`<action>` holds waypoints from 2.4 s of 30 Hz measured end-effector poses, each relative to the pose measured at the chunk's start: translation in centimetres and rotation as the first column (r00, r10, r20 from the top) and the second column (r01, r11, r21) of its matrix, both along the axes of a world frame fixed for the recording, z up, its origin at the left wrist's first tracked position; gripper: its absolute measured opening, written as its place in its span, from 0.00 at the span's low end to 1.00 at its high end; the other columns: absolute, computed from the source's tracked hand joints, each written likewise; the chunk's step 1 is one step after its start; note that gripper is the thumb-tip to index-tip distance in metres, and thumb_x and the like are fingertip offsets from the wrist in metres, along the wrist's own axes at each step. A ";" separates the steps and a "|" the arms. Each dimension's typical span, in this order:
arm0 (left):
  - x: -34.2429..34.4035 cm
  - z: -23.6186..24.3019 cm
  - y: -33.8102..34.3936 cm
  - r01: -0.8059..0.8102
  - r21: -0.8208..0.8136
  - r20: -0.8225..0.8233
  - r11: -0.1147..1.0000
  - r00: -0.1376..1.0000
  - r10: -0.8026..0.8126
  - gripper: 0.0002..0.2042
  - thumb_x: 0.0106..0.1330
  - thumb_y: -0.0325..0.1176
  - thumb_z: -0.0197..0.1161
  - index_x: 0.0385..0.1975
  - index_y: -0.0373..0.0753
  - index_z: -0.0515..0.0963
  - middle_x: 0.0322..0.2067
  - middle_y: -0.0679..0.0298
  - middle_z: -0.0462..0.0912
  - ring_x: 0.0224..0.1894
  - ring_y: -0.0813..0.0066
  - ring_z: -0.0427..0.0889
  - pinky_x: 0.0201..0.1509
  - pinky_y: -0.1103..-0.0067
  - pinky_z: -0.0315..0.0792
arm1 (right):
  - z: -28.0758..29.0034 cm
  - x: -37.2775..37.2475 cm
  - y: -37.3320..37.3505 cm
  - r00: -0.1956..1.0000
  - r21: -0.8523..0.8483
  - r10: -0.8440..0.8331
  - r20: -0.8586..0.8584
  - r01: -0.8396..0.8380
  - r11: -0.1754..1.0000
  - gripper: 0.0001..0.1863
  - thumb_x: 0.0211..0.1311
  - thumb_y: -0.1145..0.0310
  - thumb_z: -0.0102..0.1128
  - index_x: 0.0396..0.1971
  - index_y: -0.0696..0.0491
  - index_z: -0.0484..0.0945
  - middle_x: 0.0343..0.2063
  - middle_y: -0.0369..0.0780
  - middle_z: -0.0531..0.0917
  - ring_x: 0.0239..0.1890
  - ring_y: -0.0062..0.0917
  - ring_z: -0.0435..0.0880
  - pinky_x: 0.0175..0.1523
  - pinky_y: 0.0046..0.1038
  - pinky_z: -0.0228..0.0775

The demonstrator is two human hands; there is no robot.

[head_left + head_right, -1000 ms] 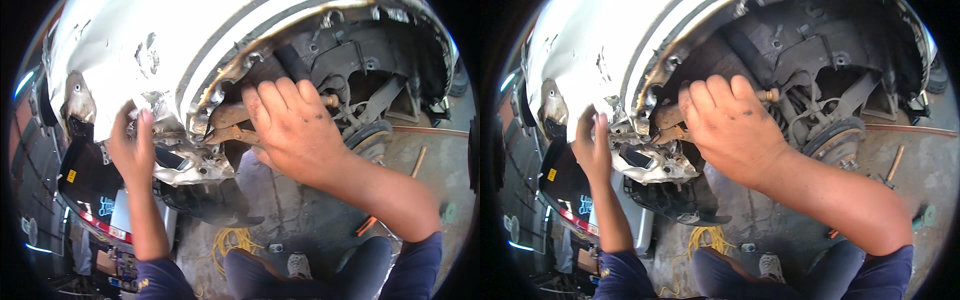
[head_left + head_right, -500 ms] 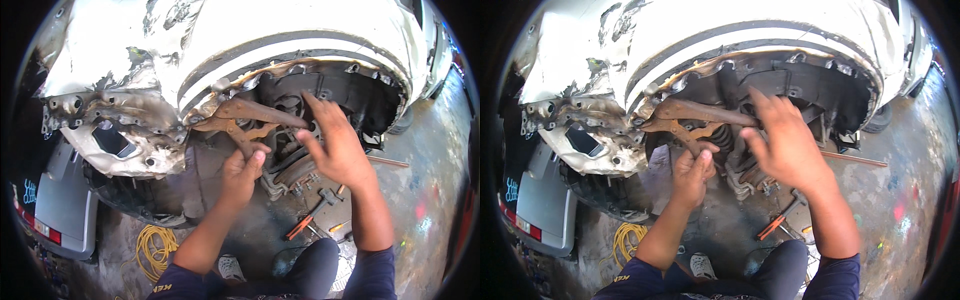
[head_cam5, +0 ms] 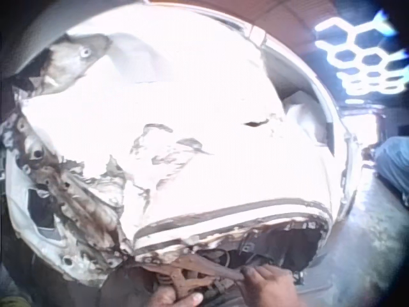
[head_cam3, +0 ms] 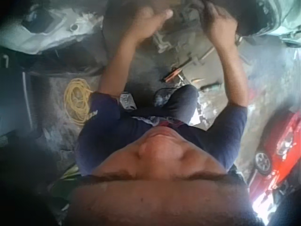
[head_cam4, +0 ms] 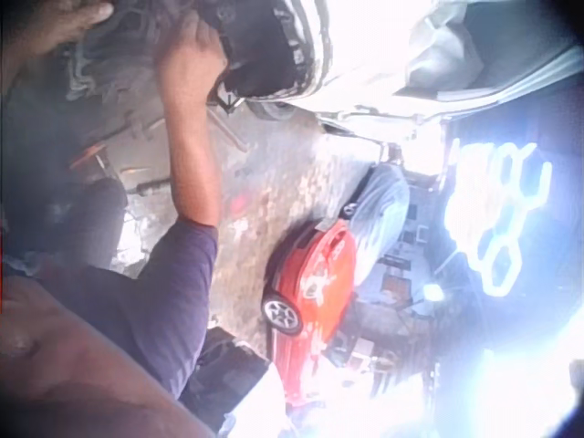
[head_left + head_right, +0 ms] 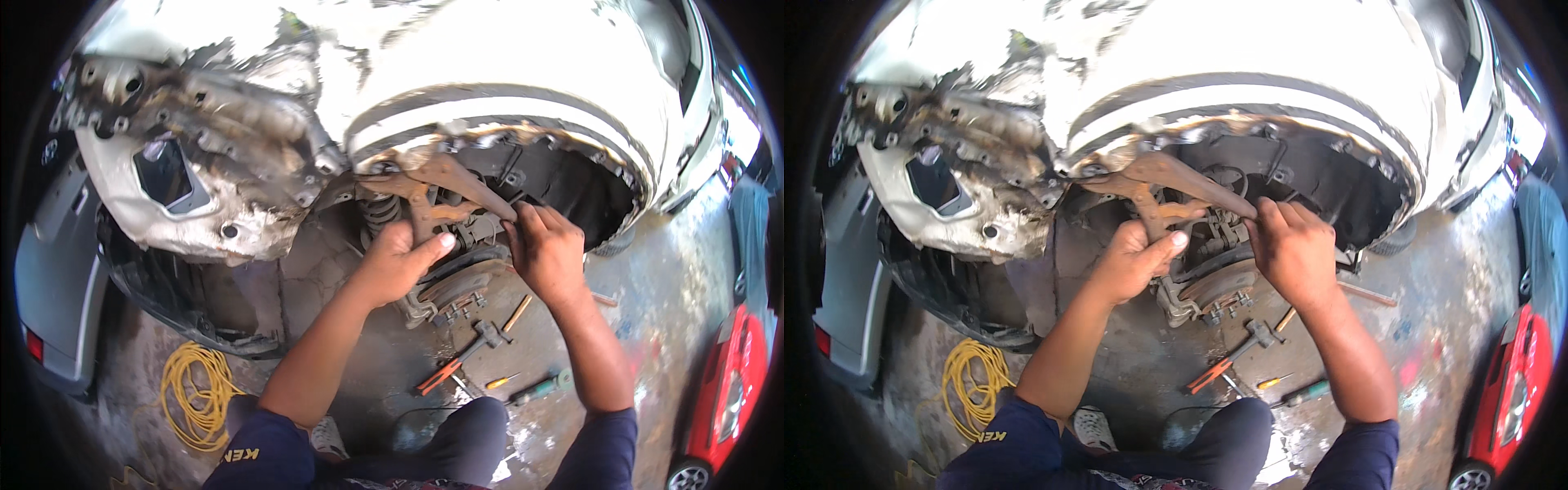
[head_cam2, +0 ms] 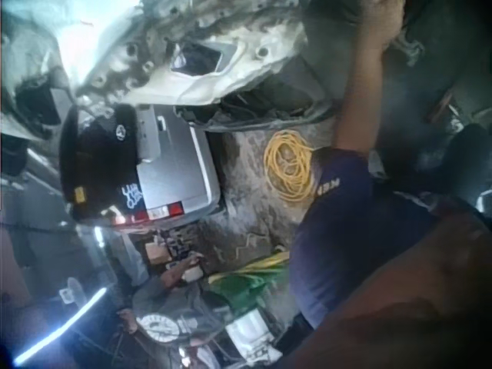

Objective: The person removes a metal bracket from the front wheel well of a damaged white car using pliers and a hammer. They then use an angle grinder to cut and smooth the metal around the wheel arch, followed by prying and hammering to reshape the damaged panel.

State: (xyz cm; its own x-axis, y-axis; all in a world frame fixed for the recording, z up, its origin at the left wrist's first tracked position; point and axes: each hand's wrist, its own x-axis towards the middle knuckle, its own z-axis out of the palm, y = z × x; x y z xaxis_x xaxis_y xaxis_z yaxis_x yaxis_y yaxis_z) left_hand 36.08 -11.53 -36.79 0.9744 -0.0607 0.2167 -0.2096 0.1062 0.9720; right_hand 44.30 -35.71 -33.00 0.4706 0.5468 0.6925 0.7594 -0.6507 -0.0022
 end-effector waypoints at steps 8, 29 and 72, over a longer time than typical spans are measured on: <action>1.9 -1.5 1.9 0.257 -0.072 0.032 0.964 0.966 -0.255 0.08 0.81 0.32 0.62 0.53 0.39 0.83 0.26 0.76 0.71 0.25 0.90 0.64 0.28 0.85 0.57 | 3.3 0.6 0.0 0.961 -0.093 0.090 -0.261 -0.117 0.989 0.10 0.70 0.67 0.69 0.40 0.58 0.80 0.32 0.48 0.81 0.37 0.50 0.84 0.41 0.47 0.76; 4.2 -1.0 0.4 0.367 -0.139 0.104 0.920 0.929 -0.355 0.04 0.82 0.32 0.60 0.43 0.40 0.79 0.28 0.74 0.72 0.27 0.87 0.68 0.30 0.83 0.65 | 1.8 -1.4 1.6 0.981 0.036 -0.152 0.118 0.149 0.988 0.15 0.62 0.67 0.76 0.46 0.55 0.85 0.34 0.43 0.86 0.40 0.44 0.85 0.46 0.43 0.79; 4.9 2.2 -3.5 0.615 -0.468 0.411 0.635 0.787 -0.459 0.45 0.50 0.31 0.62 0.76 0.37 0.60 0.78 0.50 0.62 0.84 0.52 0.55 0.88 0.57 0.46 | 0.1 -6.9 5.0 0.997 0.164 -0.066 -0.034 0.070 0.984 0.90 0.31 0.34 0.89 0.80 0.71 0.35 0.73 0.70 0.53 0.76 0.70 0.52 0.82 0.62 0.43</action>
State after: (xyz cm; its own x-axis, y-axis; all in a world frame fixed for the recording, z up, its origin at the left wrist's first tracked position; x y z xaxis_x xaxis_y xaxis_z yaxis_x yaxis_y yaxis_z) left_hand 40.98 -15.01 -34.54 0.7199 -0.3513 0.5986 -0.1448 0.7674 0.6246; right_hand 37.43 -30.72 -32.87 0.5236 0.3920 0.7564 0.7114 -0.6897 -0.1350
